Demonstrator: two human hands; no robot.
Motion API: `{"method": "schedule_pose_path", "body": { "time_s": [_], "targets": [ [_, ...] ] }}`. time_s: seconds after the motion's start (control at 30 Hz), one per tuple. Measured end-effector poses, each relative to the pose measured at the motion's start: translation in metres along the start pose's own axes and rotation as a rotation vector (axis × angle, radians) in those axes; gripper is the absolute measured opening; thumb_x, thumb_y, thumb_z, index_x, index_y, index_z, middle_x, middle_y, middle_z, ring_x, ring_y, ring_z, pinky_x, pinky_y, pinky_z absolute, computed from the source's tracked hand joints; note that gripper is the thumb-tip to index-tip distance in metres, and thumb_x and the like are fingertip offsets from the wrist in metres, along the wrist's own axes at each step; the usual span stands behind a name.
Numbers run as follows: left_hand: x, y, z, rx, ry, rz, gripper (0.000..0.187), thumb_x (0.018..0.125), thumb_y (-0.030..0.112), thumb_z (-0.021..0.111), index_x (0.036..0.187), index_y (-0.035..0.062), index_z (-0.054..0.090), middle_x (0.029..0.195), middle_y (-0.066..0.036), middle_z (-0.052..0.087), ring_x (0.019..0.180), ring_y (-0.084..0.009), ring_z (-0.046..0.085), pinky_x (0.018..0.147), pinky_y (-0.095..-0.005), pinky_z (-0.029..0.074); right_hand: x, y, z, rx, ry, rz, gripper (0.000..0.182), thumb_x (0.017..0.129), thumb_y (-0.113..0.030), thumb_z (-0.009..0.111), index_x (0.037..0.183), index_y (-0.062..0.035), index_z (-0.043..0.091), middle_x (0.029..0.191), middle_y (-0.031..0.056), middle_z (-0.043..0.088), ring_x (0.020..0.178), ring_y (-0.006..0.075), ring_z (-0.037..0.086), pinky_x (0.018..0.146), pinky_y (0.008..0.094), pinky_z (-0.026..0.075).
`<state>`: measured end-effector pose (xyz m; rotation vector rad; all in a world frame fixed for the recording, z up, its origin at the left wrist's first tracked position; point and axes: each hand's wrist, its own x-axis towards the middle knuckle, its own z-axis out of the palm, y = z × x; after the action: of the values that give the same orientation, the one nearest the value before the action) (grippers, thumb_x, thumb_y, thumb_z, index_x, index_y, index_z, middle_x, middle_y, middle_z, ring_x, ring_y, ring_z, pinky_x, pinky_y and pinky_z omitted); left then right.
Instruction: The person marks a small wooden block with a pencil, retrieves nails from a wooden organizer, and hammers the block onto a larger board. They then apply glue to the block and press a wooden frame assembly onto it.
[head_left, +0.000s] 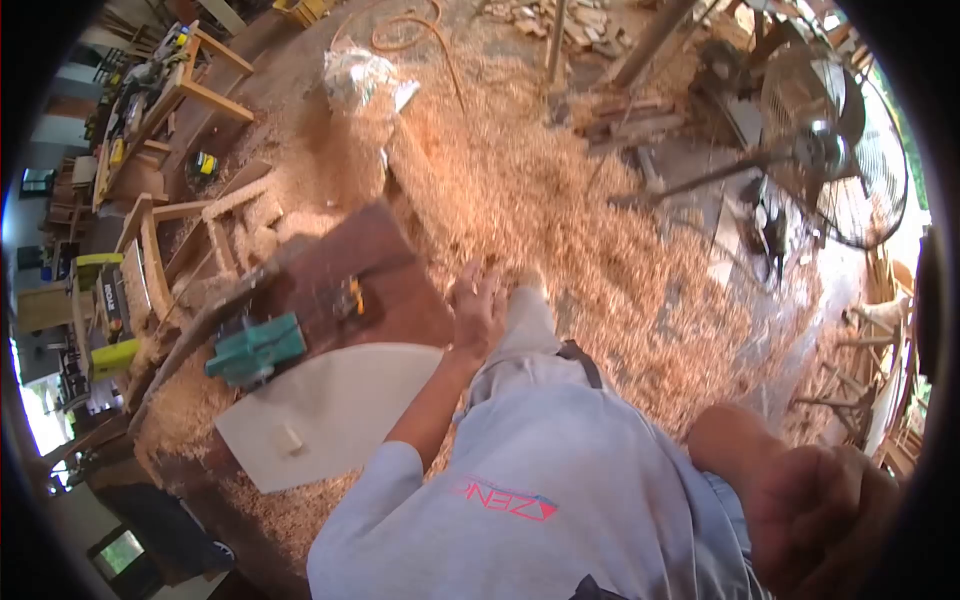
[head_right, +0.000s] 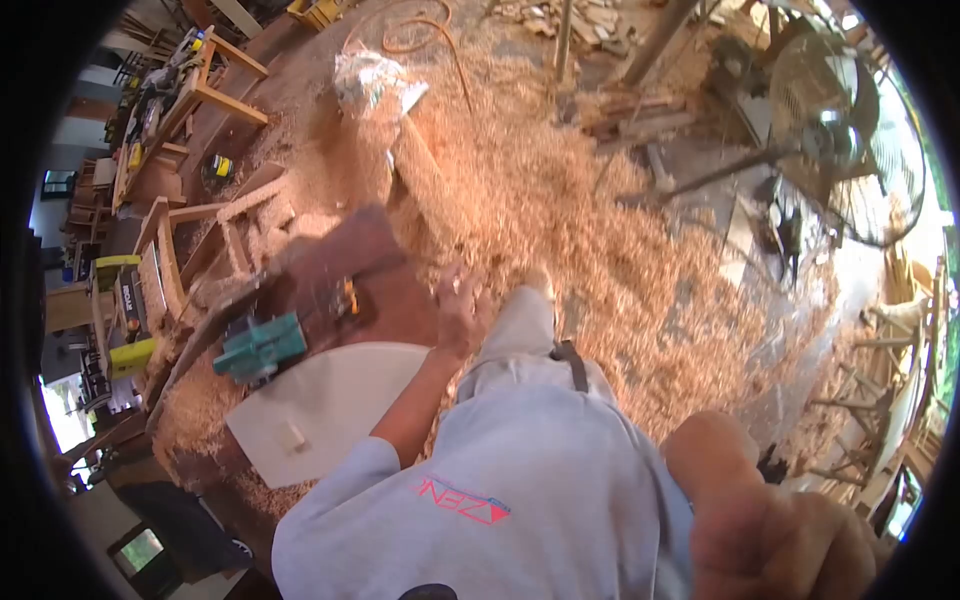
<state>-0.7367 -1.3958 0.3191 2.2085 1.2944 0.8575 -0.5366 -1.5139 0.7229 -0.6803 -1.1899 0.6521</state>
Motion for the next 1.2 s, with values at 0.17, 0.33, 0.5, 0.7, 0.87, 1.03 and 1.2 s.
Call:
{"method": "schedule_pose_path", "body": {
  "time_s": [0.17,0.33,0.5,0.7,0.87,1.03,1.2],
  "targets": [
    [0.116,0.006,0.03,-0.174,0.004,-0.027,0.032,0.087,0.008,0.065,0.119,0.0048,0.06,0.135,-0.022,0.044,0.119,-0.0394,0.05,0.101,-0.045,0.041,0.092,0.086,-0.016,0.211,-0.095,-0.201,0.017,0.093,-0.015,0.063,0.107,-0.0146,0.073,0.104,0.0016,0.064,0.083,0.0116,0.06,0.078,0.0265,0.047],
    [0.194,-0.014,0.042,-0.278,-0.083,-0.179,0.034,0.087,0.009,0.065,0.119,0.0031,0.059,0.133,-0.023,0.046,0.118,-0.0387,0.053,0.098,-0.043,0.046,0.173,0.128,-0.046,0.51,-0.252,-0.17,0.013,0.091,-0.006,0.057,0.099,-0.002,0.067,0.094,0.0001,0.059,0.077,0.0097,0.056,0.073,0.0231,0.043],
    [0.247,-0.091,0.052,-0.148,-0.109,-0.291,0.034,0.089,0.013,0.062,0.12,0.0003,0.058,0.135,-0.021,0.045,0.111,-0.0391,0.058,0.096,-0.0432,0.048,0.255,0.202,-0.063,0.45,-0.014,-0.562,0.018,0.09,-0.003,0.057,0.106,-0.0006,0.065,0.093,0.0007,0.058,0.08,0.011,0.057,0.074,0.0242,0.043],
    [0.238,-0.222,0.059,0.136,-0.117,-0.768,0.032,0.089,0.021,0.058,0.115,0.002,0.059,0.124,-0.024,0.054,0.111,-0.043,0.055,0.093,-0.0469,0.046,0.419,0.306,-0.059,0.648,-0.085,-0.547,0.019,0.092,-0.01,0.055,0.11,-0.0127,0.06,0.095,0.0009,0.058,0.088,0.0117,0.055,0.076,0.0274,0.044],
    [0.224,-0.212,0.069,0.109,-0.409,-1.106,0.037,0.084,0.029,0.064,0.111,0.0038,0.063,0.104,-0.026,0.064,0.102,-0.0437,0.06,0.088,-0.0494,0.048,0.548,0.388,-0.047,0.737,-0.211,-0.434,0.007,0.095,-0.018,0.056,0.097,-0.011,0.058,0.092,-0.0008,0.055,0.088,0.0132,0.052,0.071,0.0288,0.043],
    [0.248,-0.244,0.107,-0.098,-0.77,-1.462,0.044,0.088,0.037,0.057,0.114,0.0031,0.065,0.113,-0.026,0.065,0.108,-0.0407,0.061,0.091,-0.0468,0.048,0.651,0.552,0.007,0.422,0.014,-0.651,0.038,0.1,-0.03,0.041,0.084,-0.0055,0.065,0.082,0.008,0.058,0.073,0.0152,0.053,0.061,0.0249,0.046],
    [0.382,-0.335,0.128,-0.194,-0.673,-1.483,0.045,0.09,0.038,0.053,0.115,0.0021,0.064,0.113,-0.027,0.065,0.11,-0.04,0.061,0.092,-0.0472,0.048,0.743,0.774,0.073,-0.217,-0.636,-0.251,0.01,0.092,-0.009,0.06,0.098,-0.0015,0.061,0.087,0.0109,0.062,0.074,0.0222,0.059,0.067,0.0356,0.047]
  ]
}}
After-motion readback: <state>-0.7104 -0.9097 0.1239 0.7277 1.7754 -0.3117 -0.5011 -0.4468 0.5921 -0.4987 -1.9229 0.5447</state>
